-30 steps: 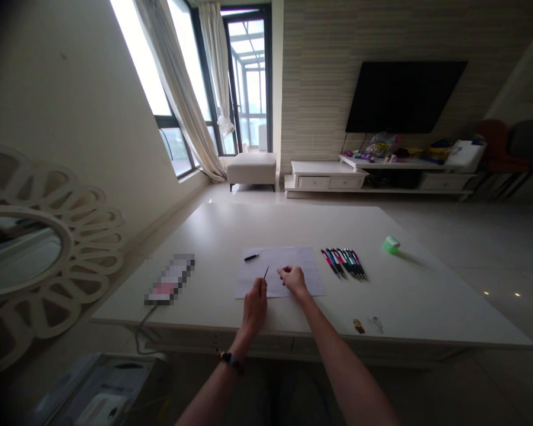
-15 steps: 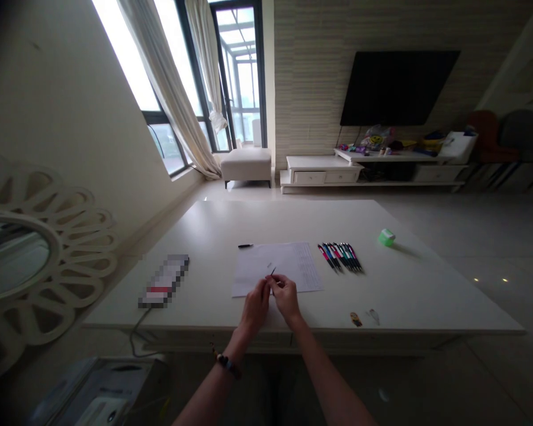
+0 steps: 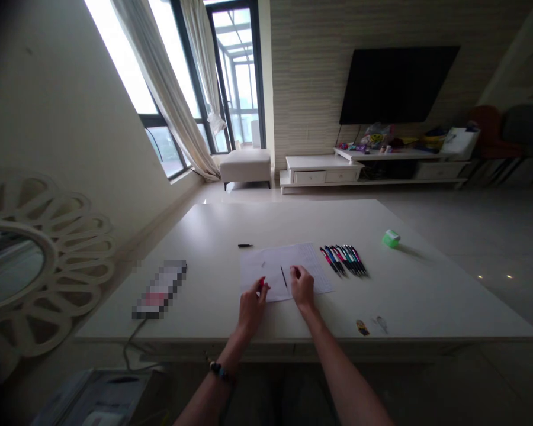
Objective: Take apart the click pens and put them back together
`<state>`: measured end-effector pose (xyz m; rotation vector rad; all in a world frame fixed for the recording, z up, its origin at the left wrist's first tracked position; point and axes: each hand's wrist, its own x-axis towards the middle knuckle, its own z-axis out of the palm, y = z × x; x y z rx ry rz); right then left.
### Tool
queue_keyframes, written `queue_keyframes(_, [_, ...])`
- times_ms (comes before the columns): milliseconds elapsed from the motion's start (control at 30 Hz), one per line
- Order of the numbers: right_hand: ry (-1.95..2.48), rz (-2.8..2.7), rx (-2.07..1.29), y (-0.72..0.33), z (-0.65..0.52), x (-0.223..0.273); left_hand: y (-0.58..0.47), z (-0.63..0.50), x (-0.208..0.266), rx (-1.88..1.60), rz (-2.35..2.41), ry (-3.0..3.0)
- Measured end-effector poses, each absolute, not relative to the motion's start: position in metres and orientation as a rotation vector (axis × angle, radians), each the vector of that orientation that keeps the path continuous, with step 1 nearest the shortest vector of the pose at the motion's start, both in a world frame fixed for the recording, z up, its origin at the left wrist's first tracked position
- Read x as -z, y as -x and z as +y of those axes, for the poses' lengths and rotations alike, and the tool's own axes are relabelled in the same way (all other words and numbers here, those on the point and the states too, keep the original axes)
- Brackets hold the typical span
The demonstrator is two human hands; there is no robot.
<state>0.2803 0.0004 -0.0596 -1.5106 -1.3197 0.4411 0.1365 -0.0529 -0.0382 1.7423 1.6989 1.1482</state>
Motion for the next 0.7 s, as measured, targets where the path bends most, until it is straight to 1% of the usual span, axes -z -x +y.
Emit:
queue_keyframes(167, [1.484,-1.361,-0.463,-0.283,-0.002,0.059,-0.147,-0.031,0.034,-1.017,1.975,-1.978])
queue_keyframes(300, [1.518,-1.284,-0.492,-0.283,0.000,0.058,-0.146,-0.016,0.033,-0.851,2.075,-2.079])
queue_keyframes(533, [1.501,-1.241,-0.540,-0.284,0.000,0.057,-0.076,0.056,0.016,-0.754,2.233,-2.191])
queue_keyframes(700, [1.530,-1.277,-0.558,-0.283,0.000,0.053,-0.047,0.112,0.011,-0.494,2.233,-2.264])
